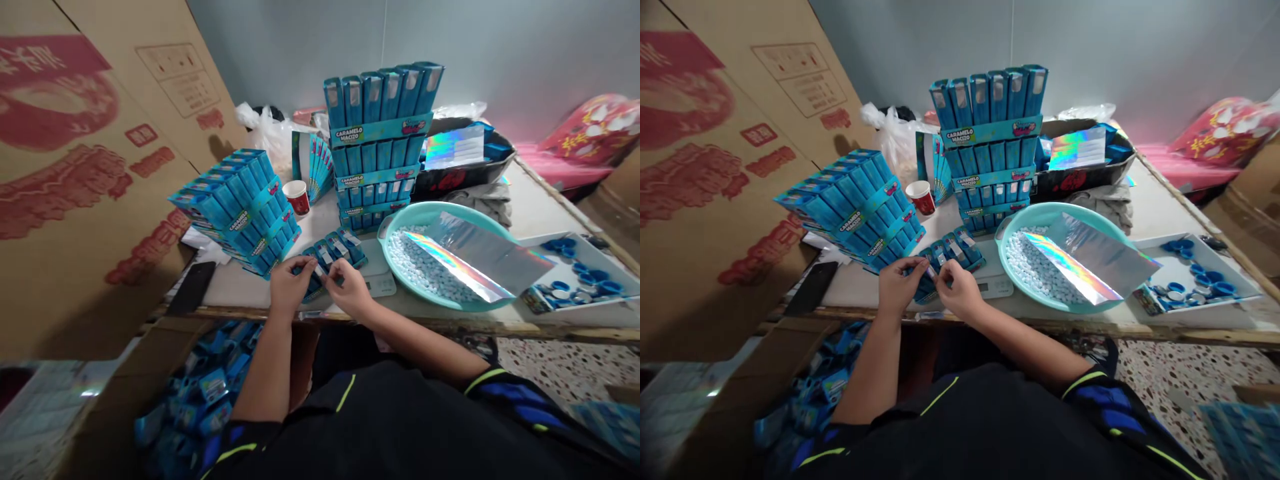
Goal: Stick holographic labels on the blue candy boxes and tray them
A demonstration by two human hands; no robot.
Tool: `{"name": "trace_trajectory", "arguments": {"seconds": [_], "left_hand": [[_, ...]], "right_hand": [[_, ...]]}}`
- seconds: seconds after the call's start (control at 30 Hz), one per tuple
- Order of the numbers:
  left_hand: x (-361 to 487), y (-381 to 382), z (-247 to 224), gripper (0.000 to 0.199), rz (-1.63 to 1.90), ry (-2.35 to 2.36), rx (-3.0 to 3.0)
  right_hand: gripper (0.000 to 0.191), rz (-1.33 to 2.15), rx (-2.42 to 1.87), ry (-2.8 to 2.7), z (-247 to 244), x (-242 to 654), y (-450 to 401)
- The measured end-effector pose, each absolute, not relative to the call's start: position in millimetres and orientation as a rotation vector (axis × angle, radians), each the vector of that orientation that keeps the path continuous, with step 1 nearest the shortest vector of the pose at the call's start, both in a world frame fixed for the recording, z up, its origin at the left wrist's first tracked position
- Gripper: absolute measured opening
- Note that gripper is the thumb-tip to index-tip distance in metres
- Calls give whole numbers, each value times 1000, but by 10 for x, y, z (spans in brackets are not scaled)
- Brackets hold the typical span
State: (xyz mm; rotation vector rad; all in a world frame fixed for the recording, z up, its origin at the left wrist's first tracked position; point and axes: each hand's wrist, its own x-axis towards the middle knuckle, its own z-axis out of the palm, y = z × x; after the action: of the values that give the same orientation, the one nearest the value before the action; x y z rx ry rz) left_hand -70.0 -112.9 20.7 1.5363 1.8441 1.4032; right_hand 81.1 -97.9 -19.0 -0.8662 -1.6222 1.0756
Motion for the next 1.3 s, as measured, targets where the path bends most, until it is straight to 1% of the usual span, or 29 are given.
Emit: {"name": "trace_trajectory", "arguments": {"seconds": [0.1,0.3,0.5,0.63,0.77,0.9,1.23,1.3], "left_hand": [[-744,-1095,191,25,1370,1897,1561],[-795,-1033,136,24,1339,1894,1551],[-796,-984,155,25,1301,1884,1492],[-789,-986,189,23,1295,1878,1494],[-799,-1008,270,26,1352,1861,1487],[-810,-967,310,25,1373,1871,1489],[-885,-817,101,23,1284,1915,1505],[-902,-801,83,31,1300,1952,1565]], "right_hand": [[26,1043,-873,-1622,-274,756,-926],[29,1051,-879,-1611,-428,697,-870],[29,981,-918,-1632,-497,663,-862],[26,995,-884,-1595,-447,659,-901],[26,1049,-813,-1584,-285,666,-943],[26,1092,-890,-1547,-179,662,-913],[24,1029,-998,-1652,-274,655,-809],[25,982,-1014,-1701,-259,671,-805]]}}
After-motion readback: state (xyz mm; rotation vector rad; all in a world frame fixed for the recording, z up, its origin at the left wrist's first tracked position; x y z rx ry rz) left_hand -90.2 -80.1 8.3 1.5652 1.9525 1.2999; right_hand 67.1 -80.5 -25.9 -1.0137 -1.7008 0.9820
